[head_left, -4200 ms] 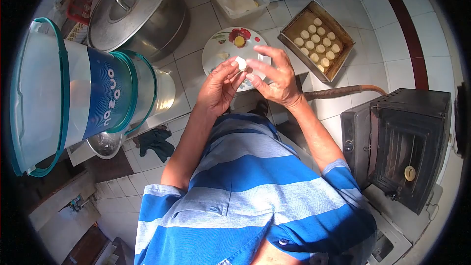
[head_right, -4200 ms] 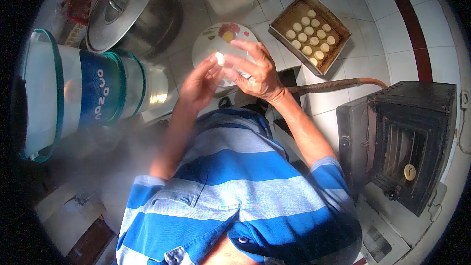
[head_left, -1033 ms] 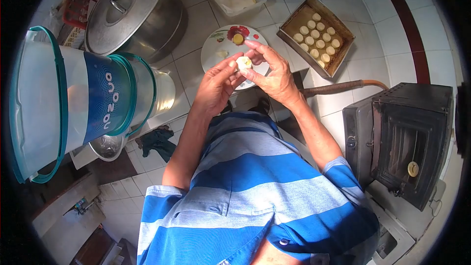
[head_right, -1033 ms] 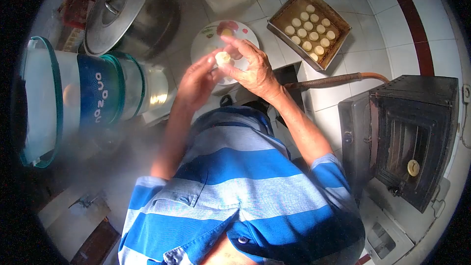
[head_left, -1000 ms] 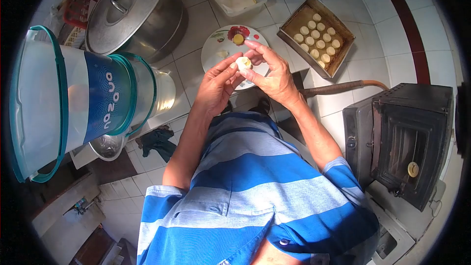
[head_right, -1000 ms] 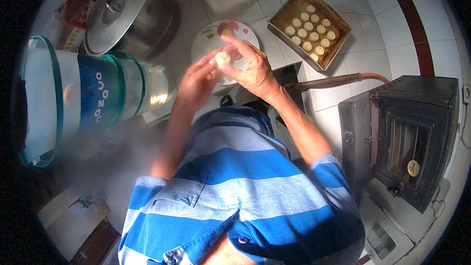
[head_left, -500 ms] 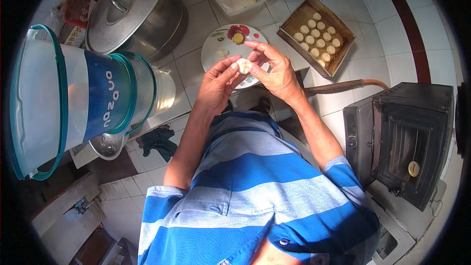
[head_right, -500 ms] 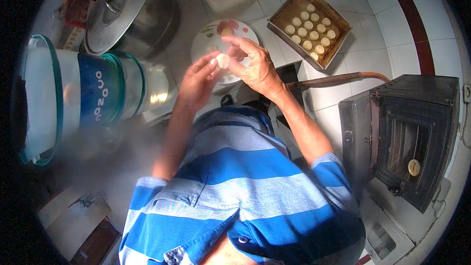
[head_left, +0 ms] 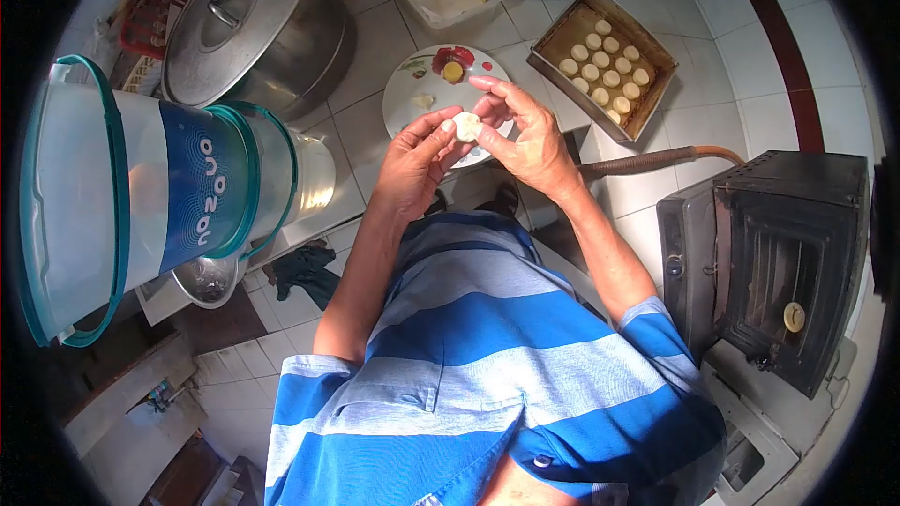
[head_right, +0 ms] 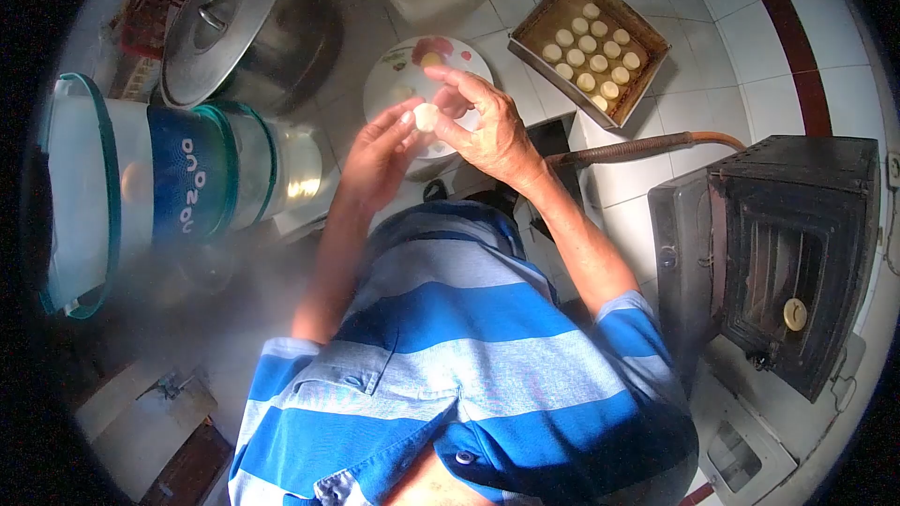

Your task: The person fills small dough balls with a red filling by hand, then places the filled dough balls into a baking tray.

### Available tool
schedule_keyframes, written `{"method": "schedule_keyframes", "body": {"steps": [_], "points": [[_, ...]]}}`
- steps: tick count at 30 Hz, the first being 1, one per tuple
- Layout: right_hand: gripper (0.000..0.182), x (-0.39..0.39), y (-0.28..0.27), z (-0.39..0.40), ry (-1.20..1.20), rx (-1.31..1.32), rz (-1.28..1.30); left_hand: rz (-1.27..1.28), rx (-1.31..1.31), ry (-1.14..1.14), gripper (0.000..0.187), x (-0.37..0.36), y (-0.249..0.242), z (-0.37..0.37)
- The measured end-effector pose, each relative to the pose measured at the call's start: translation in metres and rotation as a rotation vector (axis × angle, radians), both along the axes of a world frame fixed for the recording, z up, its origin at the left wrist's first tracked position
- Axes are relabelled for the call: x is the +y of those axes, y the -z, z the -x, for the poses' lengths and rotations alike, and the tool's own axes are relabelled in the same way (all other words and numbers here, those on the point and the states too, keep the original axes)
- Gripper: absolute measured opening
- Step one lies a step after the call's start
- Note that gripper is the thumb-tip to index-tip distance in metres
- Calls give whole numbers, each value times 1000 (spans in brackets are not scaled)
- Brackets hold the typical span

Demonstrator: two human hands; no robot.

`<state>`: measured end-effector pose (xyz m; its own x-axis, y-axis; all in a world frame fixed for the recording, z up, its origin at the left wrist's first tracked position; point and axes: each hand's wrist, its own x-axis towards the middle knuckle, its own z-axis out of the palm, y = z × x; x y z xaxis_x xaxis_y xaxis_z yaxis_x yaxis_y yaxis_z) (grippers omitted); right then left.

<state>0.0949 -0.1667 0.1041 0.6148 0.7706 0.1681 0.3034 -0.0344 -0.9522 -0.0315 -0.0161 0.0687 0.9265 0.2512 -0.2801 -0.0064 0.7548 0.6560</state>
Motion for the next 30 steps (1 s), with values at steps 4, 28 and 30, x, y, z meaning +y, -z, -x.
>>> {"method": "schedule_keyframes", "body": {"steps": [4, 28, 30], "points": [[54, 0, 1, 2, 22, -16, 15, -1, 11, 1, 33, 0, -2, 0], [18, 2, 20, -7, 45, -442, -132, 204, -48, 9, 35, -4, -9, -1], [18, 3, 17, -5, 60, -431, -120, -24, 12, -47, 35, -7, -6, -2]]}}
